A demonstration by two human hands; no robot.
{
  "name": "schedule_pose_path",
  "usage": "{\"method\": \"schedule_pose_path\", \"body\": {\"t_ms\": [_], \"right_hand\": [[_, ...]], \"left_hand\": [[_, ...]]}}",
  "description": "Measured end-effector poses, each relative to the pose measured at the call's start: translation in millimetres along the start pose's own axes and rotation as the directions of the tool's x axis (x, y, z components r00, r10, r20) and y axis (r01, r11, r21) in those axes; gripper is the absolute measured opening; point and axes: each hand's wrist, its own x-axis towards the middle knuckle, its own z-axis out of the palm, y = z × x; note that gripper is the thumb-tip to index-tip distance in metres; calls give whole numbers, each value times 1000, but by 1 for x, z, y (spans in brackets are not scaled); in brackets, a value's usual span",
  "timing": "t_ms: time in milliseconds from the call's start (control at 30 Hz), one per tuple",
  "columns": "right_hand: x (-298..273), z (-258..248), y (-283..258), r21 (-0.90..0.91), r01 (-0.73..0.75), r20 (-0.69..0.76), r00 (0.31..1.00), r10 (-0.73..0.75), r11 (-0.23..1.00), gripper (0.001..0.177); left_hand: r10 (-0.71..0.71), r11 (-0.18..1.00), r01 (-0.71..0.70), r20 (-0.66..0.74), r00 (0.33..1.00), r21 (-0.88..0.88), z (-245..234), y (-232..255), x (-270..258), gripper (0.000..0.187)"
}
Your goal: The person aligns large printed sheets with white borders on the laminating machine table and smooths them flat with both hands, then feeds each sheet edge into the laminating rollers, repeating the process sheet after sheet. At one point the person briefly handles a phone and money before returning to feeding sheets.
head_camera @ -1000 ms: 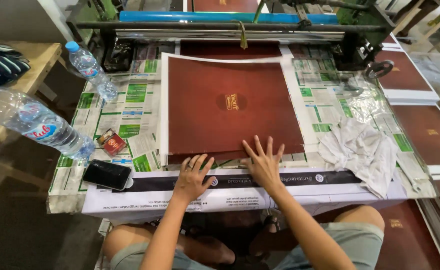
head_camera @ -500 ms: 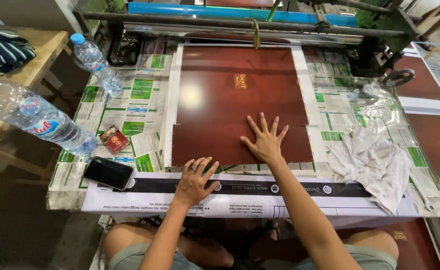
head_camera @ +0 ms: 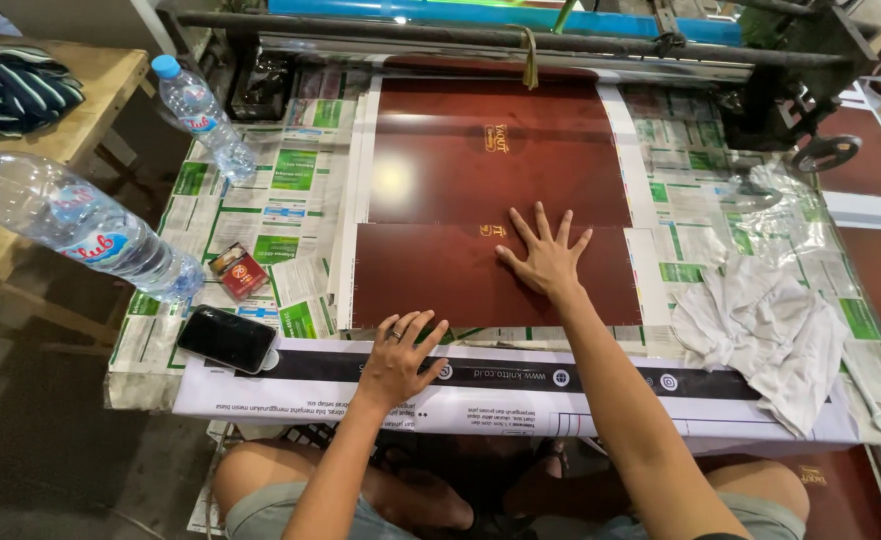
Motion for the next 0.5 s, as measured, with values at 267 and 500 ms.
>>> {"method": "schedule_pose_path", "body": {"t_ms": [267,500], "right_hand": [[21,0,3,-2,-13,2,1000,13,1000,84],[58,0,15,10,-11,43,999,10,1000,90]], "left_hand": [[1,999,-1,-2,1000,-40,-2,0,1,55],[1,998,-1,8,1000,-62,1,-2,1,55]]}}
